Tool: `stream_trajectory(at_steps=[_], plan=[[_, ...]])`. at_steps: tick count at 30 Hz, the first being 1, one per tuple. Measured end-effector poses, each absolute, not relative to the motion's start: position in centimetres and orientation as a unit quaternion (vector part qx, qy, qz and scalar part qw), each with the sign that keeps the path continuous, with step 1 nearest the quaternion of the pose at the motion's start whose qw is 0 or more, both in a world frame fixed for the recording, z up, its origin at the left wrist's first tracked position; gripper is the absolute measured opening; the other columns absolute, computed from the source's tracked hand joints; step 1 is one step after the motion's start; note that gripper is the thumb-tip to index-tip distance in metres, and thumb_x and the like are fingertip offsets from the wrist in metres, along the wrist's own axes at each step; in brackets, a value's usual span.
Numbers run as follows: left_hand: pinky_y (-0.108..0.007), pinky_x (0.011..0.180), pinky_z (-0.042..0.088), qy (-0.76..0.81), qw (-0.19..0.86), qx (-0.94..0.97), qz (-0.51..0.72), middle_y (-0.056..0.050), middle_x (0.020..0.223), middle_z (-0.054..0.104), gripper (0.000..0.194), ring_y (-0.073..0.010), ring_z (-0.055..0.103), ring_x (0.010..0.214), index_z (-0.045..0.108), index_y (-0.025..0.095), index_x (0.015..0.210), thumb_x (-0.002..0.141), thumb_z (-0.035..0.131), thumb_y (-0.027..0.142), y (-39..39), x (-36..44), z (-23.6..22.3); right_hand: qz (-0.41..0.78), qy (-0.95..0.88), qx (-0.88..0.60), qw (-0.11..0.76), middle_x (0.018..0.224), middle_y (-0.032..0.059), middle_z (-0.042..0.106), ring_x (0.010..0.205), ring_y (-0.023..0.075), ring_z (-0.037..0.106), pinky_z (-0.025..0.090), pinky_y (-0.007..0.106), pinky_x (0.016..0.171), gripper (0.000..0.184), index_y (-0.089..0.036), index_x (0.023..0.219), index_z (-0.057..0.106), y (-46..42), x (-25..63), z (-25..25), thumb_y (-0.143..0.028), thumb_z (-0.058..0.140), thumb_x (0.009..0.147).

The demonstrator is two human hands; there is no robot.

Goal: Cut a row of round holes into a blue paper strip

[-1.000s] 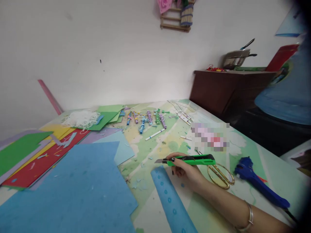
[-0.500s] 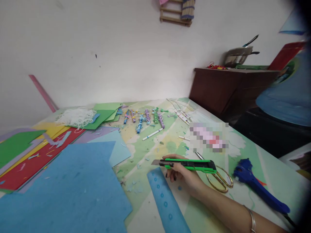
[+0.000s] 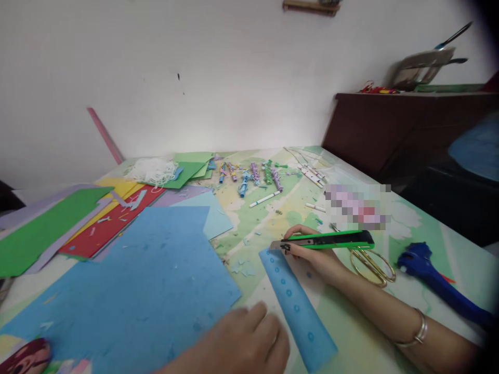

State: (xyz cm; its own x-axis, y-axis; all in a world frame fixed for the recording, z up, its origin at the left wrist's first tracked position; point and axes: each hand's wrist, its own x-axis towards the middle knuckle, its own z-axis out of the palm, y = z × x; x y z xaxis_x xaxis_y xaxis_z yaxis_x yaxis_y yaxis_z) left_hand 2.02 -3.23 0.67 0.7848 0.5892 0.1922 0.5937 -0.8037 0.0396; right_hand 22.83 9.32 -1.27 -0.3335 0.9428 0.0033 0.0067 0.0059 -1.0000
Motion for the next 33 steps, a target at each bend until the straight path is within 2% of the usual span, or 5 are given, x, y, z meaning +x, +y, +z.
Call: stream_trajectory(at_steps=[4, 8, 14, 20, 33], plan=[[-0.041, 0.076, 0.046, -0.284, 0.111, -0.946, -0.11, -0.021, 0.112, 0.058, 0.063, -0.0329, 0.053, 0.101, 0.056, 0.003, 0.111, 0.082, 0.048, 0.058, 0.9, 4.7, -0.7, 0.535, -0.606, -0.42, 0.412, 0.069, -0.0024, 0.06, 0.063, 0.0104, 0.054, 0.038, 0.021, 0.057, 0.014, -0.019, 0.082, 0.058, 9.3, 22.7, -1.2, -0.027, 0.067, 0.076], [-0.036, 0.065, 0.044, -0.267, 0.067, -0.93, -0.241, -0.009, 0.073, 0.061, 0.039, -0.022, 0.055, 0.071, 0.061, 0.011, 0.075, 0.093, 0.039, 0.038, 4.0, 4.7, -0.4, 0.53, -0.607, -0.417, 0.42, 0.065, -0.0021, 0.059, 0.061, 0.0097, 0.053, 0.036, 0.02, 0.054, 0.015, -0.018, 0.084, 0.059, 9.7, 22.5, -0.8, -0.029, 0.066, 0.077], [-0.033, 0.078, 0.042, -0.44, -0.172, -0.807, -0.354, -0.006, 0.091, 0.061, 0.015, -0.0193, 0.053, 0.088, 0.06, 0.014, 0.091, 0.088, 0.046, 0.019, 7.7, 2.9, 1.5, 0.672, -0.475, -0.37, 0.431, 0.053, -0.0029, 0.057, 0.045, 0.0116, 0.053, 0.029, 0.018, 0.039, 0.023, -0.022, 0.082, 0.046, 9.2, 22.0, -0.4, -0.041, 0.058, 0.079], [-0.022, 0.064, 0.039, -0.403, -0.414, -0.766, -0.283, 0.0, 0.075, 0.063, 0.014, -0.0121, 0.054, 0.07, 0.068, 0.017, 0.082, 0.081, 0.054, 0.019, 7.7, 3.9, -0.7, 0.601, -0.487, -0.483, 0.411, 0.046, -0.0057, 0.047, 0.031, 0.0073, 0.042, 0.022, 0.017, 0.029, 0.037, -0.017, 0.07, 0.05, 8.6, 22.0, -0.4, -0.052, 0.064, 0.071], [-0.024, 0.072, 0.043, -0.38, -0.45, -0.753, -0.293, -0.004, 0.077, 0.066, 0.028, -0.0146, 0.06, 0.075, 0.069, 0.014, 0.079, 0.087, 0.046, 0.028, 7.2, 3.9, -1.6, 0.566, -0.451, -0.489, 0.486, 0.046, -0.0068, 0.042, 0.037, 0.0082, 0.037, 0.025, 0.02, 0.035, 0.022, -0.018, 0.076, 0.055, 8.9, 22.9, -1.1, -0.039, 0.06, 0.069]])
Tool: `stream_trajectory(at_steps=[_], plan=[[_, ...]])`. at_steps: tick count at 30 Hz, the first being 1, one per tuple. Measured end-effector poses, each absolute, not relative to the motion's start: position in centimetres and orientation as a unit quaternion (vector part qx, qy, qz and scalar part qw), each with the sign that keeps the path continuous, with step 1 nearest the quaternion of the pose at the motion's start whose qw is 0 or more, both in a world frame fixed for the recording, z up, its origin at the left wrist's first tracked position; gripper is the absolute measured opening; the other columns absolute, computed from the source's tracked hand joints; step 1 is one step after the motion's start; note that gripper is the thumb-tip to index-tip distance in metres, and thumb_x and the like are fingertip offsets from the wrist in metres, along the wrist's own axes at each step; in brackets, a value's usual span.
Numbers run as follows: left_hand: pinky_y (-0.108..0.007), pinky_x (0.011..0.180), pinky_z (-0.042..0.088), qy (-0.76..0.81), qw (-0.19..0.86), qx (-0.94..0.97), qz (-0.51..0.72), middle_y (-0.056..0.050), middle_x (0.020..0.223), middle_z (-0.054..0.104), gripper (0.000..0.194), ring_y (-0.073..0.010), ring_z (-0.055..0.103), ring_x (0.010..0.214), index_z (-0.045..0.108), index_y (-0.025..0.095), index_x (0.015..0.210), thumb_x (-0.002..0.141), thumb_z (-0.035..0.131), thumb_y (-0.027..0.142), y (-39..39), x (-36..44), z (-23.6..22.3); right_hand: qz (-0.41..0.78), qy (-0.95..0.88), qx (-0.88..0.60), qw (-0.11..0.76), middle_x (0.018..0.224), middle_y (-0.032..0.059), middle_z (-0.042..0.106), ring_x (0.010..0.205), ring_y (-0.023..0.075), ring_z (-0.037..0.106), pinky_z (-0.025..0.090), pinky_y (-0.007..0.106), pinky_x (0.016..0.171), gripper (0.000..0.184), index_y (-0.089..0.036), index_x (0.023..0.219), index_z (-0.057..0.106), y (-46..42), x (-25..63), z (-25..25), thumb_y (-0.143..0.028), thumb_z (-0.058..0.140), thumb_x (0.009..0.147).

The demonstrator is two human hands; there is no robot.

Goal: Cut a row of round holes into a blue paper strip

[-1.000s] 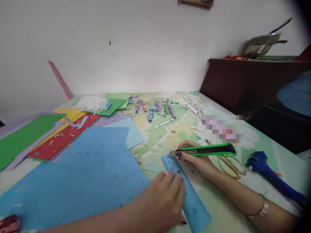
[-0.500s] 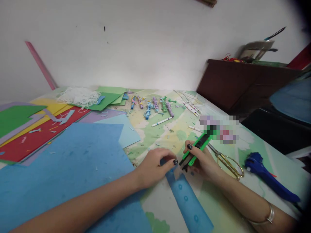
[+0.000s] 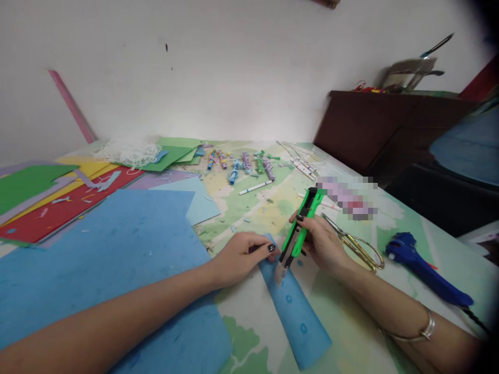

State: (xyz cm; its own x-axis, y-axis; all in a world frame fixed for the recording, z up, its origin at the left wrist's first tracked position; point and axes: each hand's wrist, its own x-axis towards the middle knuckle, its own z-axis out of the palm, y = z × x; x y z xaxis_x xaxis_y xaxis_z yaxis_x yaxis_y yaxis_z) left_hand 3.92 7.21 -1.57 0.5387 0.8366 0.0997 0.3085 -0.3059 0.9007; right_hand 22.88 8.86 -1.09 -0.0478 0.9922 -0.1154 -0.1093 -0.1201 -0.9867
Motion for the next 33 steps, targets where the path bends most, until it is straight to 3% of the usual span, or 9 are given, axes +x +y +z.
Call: stream_trajectory(at_steps=[4, 11, 33], plan=[[-0.024, 0.072, 0.046, 0.383, 0.46, 0.742, 0.3, -0.005, 0.079, 0.068, 0.028, -0.0149, 0.062, 0.076, 0.068, 0.013, 0.083, 0.087, 0.046, 0.03, 7.08, 3.97, -1.77, 0.524, -0.519, -0.479, 0.476, 0.049, -0.0023, 0.046, 0.042, 0.0113, 0.041, 0.03, 0.024, 0.038, 0.028, -0.018, 0.063, 0.054, 9.12, 23.39, -1.28, -0.042, 0.048, 0.075], [-0.026, 0.071, 0.048, 0.382, 0.457, 0.746, 0.297, -0.005, 0.079, 0.069, 0.026, -0.0147, 0.063, 0.075, 0.068, 0.014, 0.085, 0.088, 0.046, 0.028, 7.16, 3.87, -1.83, 0.509, -0.551, -0.476, 0.459, 0.045, -0.0007, 0.044, 0.043, 0.0133, 0.041, 0.031, 0.026, 0.041, 0.034, -0.019, 0.055, 0.053, 9.12, 23.35, -1.09, -0.044, 0.047, 0.078], [-0.023, 0.073, 0.045, 0.382, 0.438, 0.763, 0.282, -0.003, 0.08, 0.068, 0.024, -0.0134, 0.061, 0.079, 0.068, 0.015, 0.083, 0.088, 0.046, 0.025, 7.21, 3.77, -2.03, 0.526, -0.544, -0.466, 0.459, 0.047, -0.0004, 0.046, 0.043, 0.0132, 0.042, 0.032, 0.026, 0.041, 0.041, -0.02, 0.058, 0.051, 9.43, 23.34, -1.33, -0.053, 0.043, 0.081]])
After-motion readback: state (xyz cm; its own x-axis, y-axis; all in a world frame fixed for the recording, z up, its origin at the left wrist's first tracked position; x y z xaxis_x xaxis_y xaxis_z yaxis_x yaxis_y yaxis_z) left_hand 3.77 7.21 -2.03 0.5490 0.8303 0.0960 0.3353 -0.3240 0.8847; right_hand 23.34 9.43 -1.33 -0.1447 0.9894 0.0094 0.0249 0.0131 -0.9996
